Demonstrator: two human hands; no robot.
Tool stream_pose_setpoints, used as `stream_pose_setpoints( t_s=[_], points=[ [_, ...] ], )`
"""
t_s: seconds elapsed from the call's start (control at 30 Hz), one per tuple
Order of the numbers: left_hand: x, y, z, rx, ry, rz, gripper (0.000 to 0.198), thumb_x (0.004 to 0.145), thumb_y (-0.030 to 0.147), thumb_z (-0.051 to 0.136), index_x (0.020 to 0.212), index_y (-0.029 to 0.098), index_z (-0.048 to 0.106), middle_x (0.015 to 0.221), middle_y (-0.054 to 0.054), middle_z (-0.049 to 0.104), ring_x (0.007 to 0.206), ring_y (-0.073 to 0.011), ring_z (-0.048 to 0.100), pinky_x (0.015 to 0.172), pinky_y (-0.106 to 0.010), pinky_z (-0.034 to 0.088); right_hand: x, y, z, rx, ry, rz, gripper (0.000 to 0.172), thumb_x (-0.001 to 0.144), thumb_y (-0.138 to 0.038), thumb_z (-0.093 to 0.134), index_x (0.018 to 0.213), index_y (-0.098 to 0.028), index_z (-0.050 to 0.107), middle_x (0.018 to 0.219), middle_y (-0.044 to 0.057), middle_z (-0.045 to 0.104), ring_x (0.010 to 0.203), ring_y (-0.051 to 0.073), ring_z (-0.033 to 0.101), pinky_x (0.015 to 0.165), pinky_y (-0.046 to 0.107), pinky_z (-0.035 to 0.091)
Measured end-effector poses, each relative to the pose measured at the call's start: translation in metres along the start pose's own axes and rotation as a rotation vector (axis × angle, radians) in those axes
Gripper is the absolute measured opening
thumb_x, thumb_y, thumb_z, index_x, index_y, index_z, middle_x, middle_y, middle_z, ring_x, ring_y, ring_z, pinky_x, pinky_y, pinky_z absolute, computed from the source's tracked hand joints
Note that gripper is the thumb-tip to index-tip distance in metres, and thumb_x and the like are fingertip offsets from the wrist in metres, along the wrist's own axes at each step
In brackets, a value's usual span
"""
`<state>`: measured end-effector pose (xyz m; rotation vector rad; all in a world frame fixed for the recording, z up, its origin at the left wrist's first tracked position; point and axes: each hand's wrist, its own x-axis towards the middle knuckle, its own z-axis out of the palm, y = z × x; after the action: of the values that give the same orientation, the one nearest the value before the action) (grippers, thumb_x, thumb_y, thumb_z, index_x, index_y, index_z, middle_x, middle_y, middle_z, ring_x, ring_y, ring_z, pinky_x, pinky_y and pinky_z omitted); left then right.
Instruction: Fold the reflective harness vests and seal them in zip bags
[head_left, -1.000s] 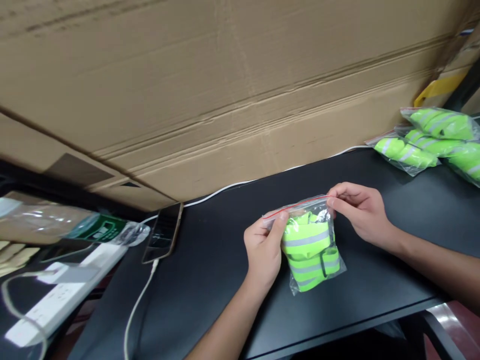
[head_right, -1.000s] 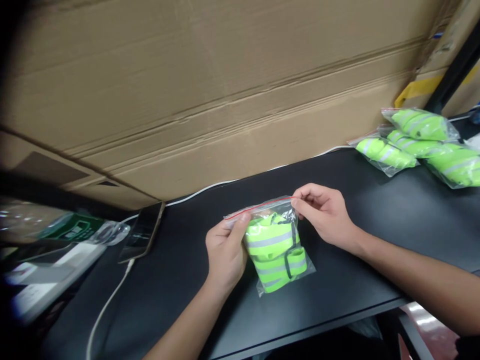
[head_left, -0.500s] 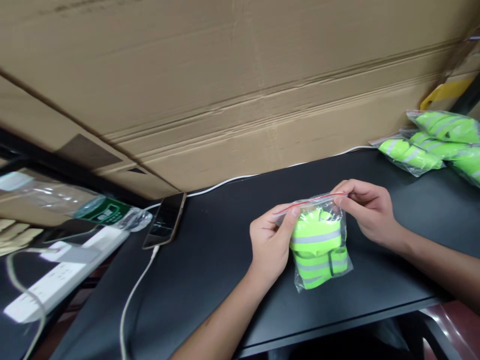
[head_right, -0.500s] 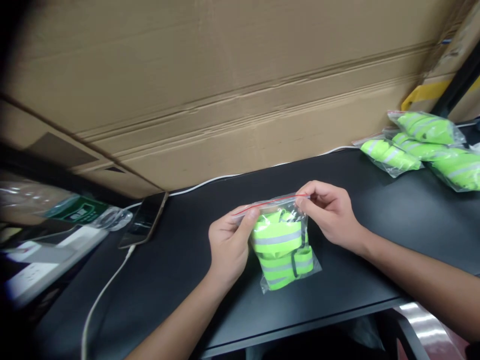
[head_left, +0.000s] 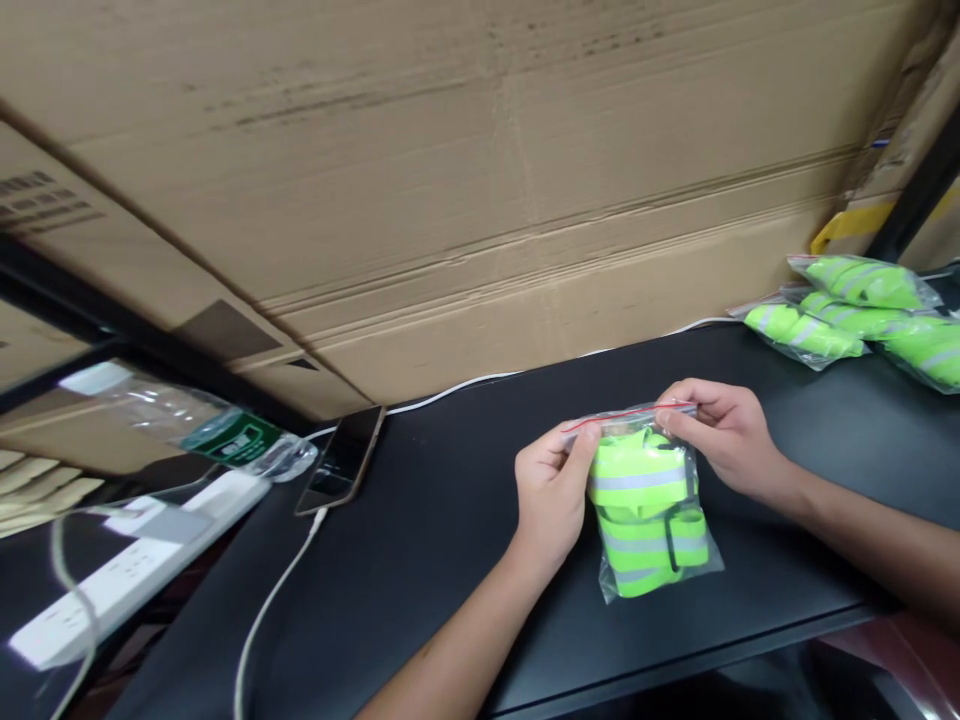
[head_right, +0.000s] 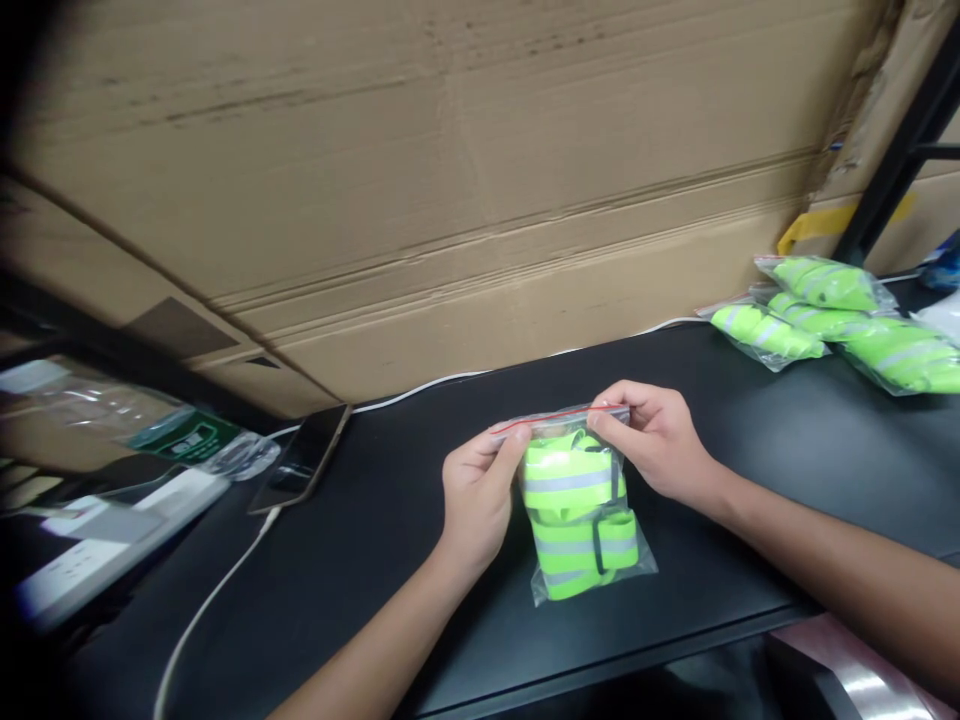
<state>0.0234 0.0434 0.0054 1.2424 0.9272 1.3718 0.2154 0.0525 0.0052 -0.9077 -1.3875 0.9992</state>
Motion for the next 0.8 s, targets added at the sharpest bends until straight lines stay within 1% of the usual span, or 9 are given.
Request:
stream_pose_setpoints(
  t_s=[0.1, 0.2, 0.33, 0.43, 0.53, 0.63, 0.73, 0.8],
  points=[
    [-0.001, -0.001, 0.001, 0.017, -0.007, 0.029, 0.020, 0.088, 0.036, 0.074, 0.092, 0.018, 0.083, 0.092, -0.008, 0.081, 0.082, -0.0218, 0.077, 0.073, -0.028, 0.062, -0.001, 0.000, 0.000, -0.001, -0.036, 0.035, 0.020, 0.084, -0.037, 0.074, 0.080, -0.017, 0.071, 0.073, 0.003, 0.066, 0.063, 0.013, 0.058, 0.055, 0.024, 0.047],
    [-0.001, -0.003, 0.002, 0.024, -0.022, 0.058, 0.020, 0.089, 0.036, 0.073, 0.092, 0.018, 0.082, 0.093, -0.007, 0.081, 0.084, -0.0216, 0.077, 0.073, -0.028, 0.062, -0.003, 0.000, 0.001, -0.051, -0.073, 0.044, 0.022, 0.086, -0.038, 0.072, 0.079, -0.017, 0.070, 0.074, 0.003, 0.064, 0.065, 0.012, 0.056, 0.055, 0.025, 0.044],
    [0.000, -0.006, 0.003, 0.029, -0.018, 0.077, 0.018, 0.089, 0.034, 0.072, 0.091, 0.019, 0.082, 0.090, -0.006, 0.081, 0.081, -0.0199, 0.076, 0.071, -0.026, 0.061, -0.003, 0.000, -0.001, -0.131, -0.056, -0.028, 0.023, 0.088, -0.036, 0.069, 0.076, -0.017, 0.069, 0.076, 0.003, 0.064, 0.066, 0.013, 0.054, 0.057, 0.026, 0.042],
    [-0.001, -0.007, 0.003, 0.034, -0.035, 0.100, 0.017, 0.090, 0.033, 0.071, 0.092, 0.020, 0.082, 0.091, -0.005, 0.081, 0.082, -0.0198, 0.076, 0.072, -0.026, 0.061, -0.002, -0.003, -0.004, -0.150, -0.107, -0.049, 0.020, 0.088, -0.036, 0.070, 0.079, -0.018, 0.070, 0.080, 0.004, 0.067, 0.068, 0.014, 0.058, 0.059, 0.027, 0.044],
    [-0.003, -0.007, 0.004, 0.045, -0.051, 0.134, 0.017, 0.090, 0.032, 0.070, 0.092, 0.021, 0.082, 0.090, -0.005, 0.081, 0.081, -0.0191, 0.076, 0.070, -0.025, 0.060, 0.001, -0.010, -0.005, -0.207, -0.148, -0.139, 0.015, 0.087, -0.032, 0.071, 0.083, -0.018, 0.070, 0.086, 0.005, 0.070, 0.076, 0.016, 0.062, 0.065, 0.028, 0.048],
    [-0.003, -0.007, 0.006, 0.061, -0.053, 0.149, 0.018, 0.089, 0.033, 0.071, 0.088, 0.019, 0.082, 0.088, -0.006, 0.080, 0.079, -0.0187, 0.075, 0.068, -0.025, 0.059, 0.001, -0.015, -0.005, -0.287, -0.156, -0.232, 0.014, 0.089, -0.028, 0.067, 0.080, -0.018, 0.068, 0.084, 0.004, 0.070, 0.076, 0.015, 0.063, 0.068, 0.028, 0.048],
    [-0.001, -0.008, 0.007, 0.024, -0.054, 0.131, 0.018, 0.087, 0.035, 0.073, 0.089, 0.018, 0.080, 0.090, -0.007, 0.080, 0.080, -0.0198, 0.074, 0.070, -0.027, 0.059, 0.000, -0.014, -0.006, -0.303, -0.151, -0.247, 0.014, 0.090, -0.028, 0.066, 0.080, -0.018, 0.067, 0.083, 0.004, 0.069, 0.075, 0.015, 0.063, 0.067, 0.027, 0.048],
    [0.000, -0.009, 0.006, -0.011, -0.033, 0.130, 0.018, 0.085, 0.035, 0.074, 0.088, 0.018, 0.079, 0.087, -0.007, 0.080, 0.076, -0.0189, 0.073, 0.069, -0.027, 0.058, 0.001, -0.011, -0.008, -0.306, -0.136, -0.245, 0.015, 0.090, -0.029, 0.066, 0.081, -0.018, 0.067, 0.083, 0.004, 0.069, 0.075, 0.015, 0.063, 0.067, 0.027, 0.048]
  ],
)
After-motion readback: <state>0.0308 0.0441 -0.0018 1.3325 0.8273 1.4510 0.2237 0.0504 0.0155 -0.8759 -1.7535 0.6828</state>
